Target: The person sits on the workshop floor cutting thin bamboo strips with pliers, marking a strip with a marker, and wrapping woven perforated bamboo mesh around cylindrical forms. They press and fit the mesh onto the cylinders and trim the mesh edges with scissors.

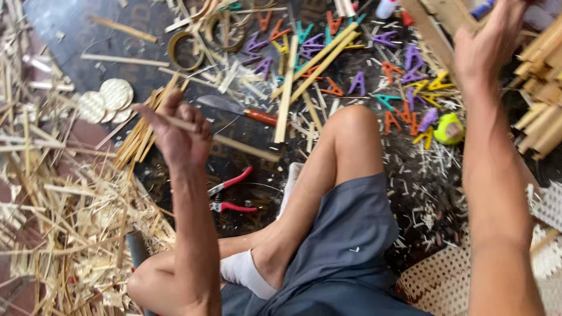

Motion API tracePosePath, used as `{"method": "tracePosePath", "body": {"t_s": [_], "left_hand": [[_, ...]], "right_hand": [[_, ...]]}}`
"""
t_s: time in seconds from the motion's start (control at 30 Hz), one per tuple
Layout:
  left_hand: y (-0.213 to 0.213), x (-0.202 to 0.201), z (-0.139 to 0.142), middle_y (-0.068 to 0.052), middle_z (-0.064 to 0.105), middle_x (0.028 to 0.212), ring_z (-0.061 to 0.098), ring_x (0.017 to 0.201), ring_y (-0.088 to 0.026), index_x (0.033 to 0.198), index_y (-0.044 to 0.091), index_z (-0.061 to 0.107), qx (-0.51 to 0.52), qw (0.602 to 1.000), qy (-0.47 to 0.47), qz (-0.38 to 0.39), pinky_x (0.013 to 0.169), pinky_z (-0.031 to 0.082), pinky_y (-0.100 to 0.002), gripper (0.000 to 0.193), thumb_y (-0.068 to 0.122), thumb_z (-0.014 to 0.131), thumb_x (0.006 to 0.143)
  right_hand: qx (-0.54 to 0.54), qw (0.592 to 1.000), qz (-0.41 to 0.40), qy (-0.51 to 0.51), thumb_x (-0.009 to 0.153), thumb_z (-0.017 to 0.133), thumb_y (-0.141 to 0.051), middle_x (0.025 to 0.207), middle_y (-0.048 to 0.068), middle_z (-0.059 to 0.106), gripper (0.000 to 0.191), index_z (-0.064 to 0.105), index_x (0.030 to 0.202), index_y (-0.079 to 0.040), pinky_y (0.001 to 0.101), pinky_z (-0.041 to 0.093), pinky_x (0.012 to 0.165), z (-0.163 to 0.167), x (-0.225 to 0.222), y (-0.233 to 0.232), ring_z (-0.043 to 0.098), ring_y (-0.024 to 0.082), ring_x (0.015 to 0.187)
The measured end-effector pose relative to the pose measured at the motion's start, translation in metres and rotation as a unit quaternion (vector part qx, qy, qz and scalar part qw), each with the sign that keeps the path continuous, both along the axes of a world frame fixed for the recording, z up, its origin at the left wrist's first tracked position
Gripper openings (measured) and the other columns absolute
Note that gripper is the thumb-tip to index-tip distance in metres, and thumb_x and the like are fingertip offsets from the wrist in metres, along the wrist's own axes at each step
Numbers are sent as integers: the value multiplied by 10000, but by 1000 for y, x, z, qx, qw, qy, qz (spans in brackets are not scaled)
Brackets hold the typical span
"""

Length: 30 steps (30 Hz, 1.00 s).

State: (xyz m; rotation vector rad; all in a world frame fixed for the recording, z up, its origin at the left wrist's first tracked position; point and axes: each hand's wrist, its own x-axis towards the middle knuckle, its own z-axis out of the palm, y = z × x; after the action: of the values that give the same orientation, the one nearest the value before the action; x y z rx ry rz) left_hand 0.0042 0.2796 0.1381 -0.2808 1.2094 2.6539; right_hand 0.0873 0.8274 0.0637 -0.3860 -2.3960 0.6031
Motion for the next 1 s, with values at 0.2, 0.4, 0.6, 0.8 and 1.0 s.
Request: {"method": "tracePosePath", "body": {"t_s": [0.2,0.4,0.6,0.8,1.0], "left_hand": [[74,1,-19,16,549,644,410,468,-85,1102,72,642,118,991,23,-52,422,338,-244,716,698,299,1051],[141,15,-23,-138,691,1035,677,842,-205,1409,42,481,111,977,-6,-184,727,566,-329,632,558,405,1053],[53,83,-41,-174,624,1406,659,1206,-230,1573,26,345,-390,882,30,-264,919,565,-347,683,338,561,1005],[-132,197,-59,-133,758,1144,721,1028,-219,1354,57,647,-708,697,31,-105,870,546,-314,436,197,694,943],[-161,286,-69,-153,752,1087,715,1009,-307,1181,92,737,-792,599,115,-17,888,557,-389,276,251,675,963]], "right_hand": [[-441,797,393,-124,990,670,-119,1006,57,717,259,656,1201,30,284,600,768,29,93,-218,702,138,891],[-596,767,145,-189,997,617,-91,714,33,668,157,730,1031,12,224,423,439,34,147,-213,526,63,500],[-498,859,-23,115,1027,602,8,755,90,673,115,639,918,1,274,483,457,13,93,-89,621,123,552],[-482,866,-8,136,1109,582,-43,835,62,708,87,632,1053,0,282,542,513,-27,-23,59,669,129,605],[-424,904,32,49,1131,622,-37,879,71,693,67,659,1145,18,249,484,579,-29,-3,-33,625,111,666]]}}
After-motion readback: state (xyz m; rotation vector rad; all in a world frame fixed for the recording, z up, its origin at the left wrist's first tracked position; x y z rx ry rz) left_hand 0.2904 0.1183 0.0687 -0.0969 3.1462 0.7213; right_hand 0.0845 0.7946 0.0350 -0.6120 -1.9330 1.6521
